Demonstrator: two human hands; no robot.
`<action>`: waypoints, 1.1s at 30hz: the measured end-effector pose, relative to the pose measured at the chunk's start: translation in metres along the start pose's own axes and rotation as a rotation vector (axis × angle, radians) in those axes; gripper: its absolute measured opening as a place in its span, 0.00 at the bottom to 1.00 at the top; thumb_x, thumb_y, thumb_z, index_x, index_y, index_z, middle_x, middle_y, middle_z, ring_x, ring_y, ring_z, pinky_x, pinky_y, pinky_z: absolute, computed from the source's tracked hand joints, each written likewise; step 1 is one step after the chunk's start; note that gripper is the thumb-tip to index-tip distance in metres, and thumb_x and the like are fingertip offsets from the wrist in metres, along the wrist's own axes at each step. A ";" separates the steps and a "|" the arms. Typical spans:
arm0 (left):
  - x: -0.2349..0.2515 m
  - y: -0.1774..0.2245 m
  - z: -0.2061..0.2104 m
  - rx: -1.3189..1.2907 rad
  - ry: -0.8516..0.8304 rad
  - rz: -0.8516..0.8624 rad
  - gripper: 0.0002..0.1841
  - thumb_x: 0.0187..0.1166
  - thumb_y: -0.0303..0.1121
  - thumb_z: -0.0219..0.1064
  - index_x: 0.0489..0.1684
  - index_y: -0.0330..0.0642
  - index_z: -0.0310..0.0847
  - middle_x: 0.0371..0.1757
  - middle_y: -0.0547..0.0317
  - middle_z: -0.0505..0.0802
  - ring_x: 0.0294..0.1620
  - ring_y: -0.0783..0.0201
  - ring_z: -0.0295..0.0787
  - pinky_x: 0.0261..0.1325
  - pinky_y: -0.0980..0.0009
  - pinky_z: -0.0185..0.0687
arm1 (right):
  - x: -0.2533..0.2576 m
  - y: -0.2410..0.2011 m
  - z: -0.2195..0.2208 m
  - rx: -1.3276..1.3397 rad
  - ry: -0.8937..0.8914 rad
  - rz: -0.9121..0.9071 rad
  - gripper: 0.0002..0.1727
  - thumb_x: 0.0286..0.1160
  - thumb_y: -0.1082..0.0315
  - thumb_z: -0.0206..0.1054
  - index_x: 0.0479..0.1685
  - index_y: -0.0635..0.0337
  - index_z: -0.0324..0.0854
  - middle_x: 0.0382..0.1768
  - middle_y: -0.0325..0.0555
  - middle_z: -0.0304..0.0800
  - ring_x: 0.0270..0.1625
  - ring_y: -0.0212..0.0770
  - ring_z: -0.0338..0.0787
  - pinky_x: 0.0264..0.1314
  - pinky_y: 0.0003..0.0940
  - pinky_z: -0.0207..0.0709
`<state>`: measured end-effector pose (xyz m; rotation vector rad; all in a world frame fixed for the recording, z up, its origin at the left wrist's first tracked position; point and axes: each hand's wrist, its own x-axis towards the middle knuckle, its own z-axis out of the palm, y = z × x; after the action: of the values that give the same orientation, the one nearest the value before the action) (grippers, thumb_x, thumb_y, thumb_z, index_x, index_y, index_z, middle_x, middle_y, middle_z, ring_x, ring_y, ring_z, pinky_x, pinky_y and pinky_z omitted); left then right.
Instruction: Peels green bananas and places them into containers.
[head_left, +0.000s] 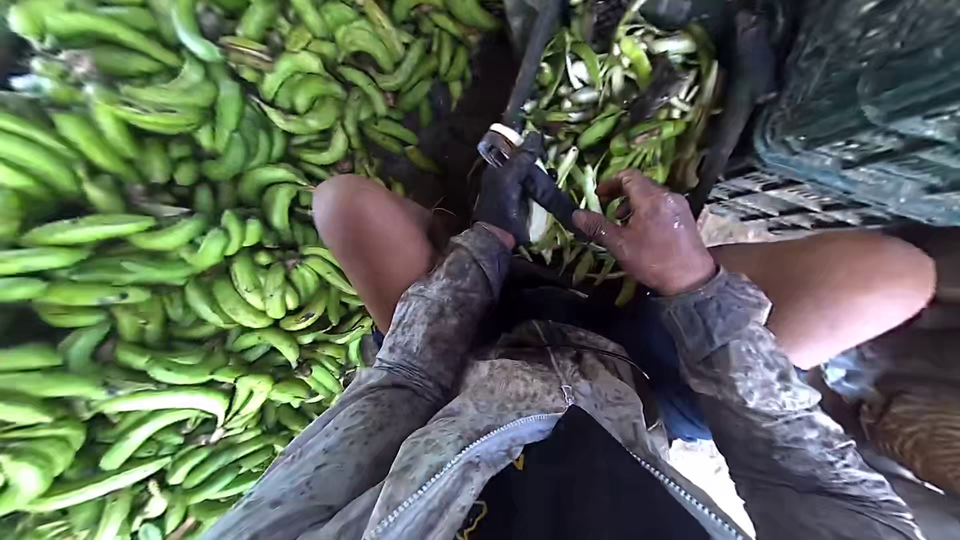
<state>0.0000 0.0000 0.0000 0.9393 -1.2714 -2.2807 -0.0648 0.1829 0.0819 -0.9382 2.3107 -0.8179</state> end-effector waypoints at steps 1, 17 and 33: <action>0.000 0.000 0.003 -0.005 -0.022 0.003 0.13 0.89 0.37 0.59 0.61 0.38 0.78 0.43 0.56 0.88 0.43 0.66 0.87 0.51 0.65 0.87 | 0.009 0.006 0.006 -0.053 0.013 0.027 0.37 0.75 0.40 0.72 0.69 0.65 0.80 0.62 0.65 0.87 0.62 0.65 0.88 0.66 0.67 0.79; 0.005 0.006 0.002 -0.204 -0.124 -0.167 0.26 0.93 0.47 0.49 0.88 0.55 0.60 0.72 0.52 0.83 0.67 0.58 0.84 0.68 0.54 0.83 | 0.040 0.050 0.049 0.355 0.060 0.172 0.30 0.80 0.60 0.70 0.76 0.65 0.71 0.59 0.63 0.88 0.56 0.55 0.92 0.64 0.56 0.84; 0.023 0.047 0.014 -0.500 0.417 -0.102 0.17 0.90 0.44 0.53 0.65 0.44 0.71 0.51 0.50 0.85 0.50 0.57 0.85 0.52 0.55 0.86 | 0.036 0.034 0.075 0.264 0.125 -0.054 0.30 0.83 0.47 0.64 0.70 0.63 0.76 0.54 0.61 0.90 0.55 0.58 0.92 0.61 0.63 0.82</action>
<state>-0.0262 -0.0296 0.0363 1.2131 -0.4603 -2.1598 -0.0544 0.1509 -0.0011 -0.8558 2.2167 -1.2006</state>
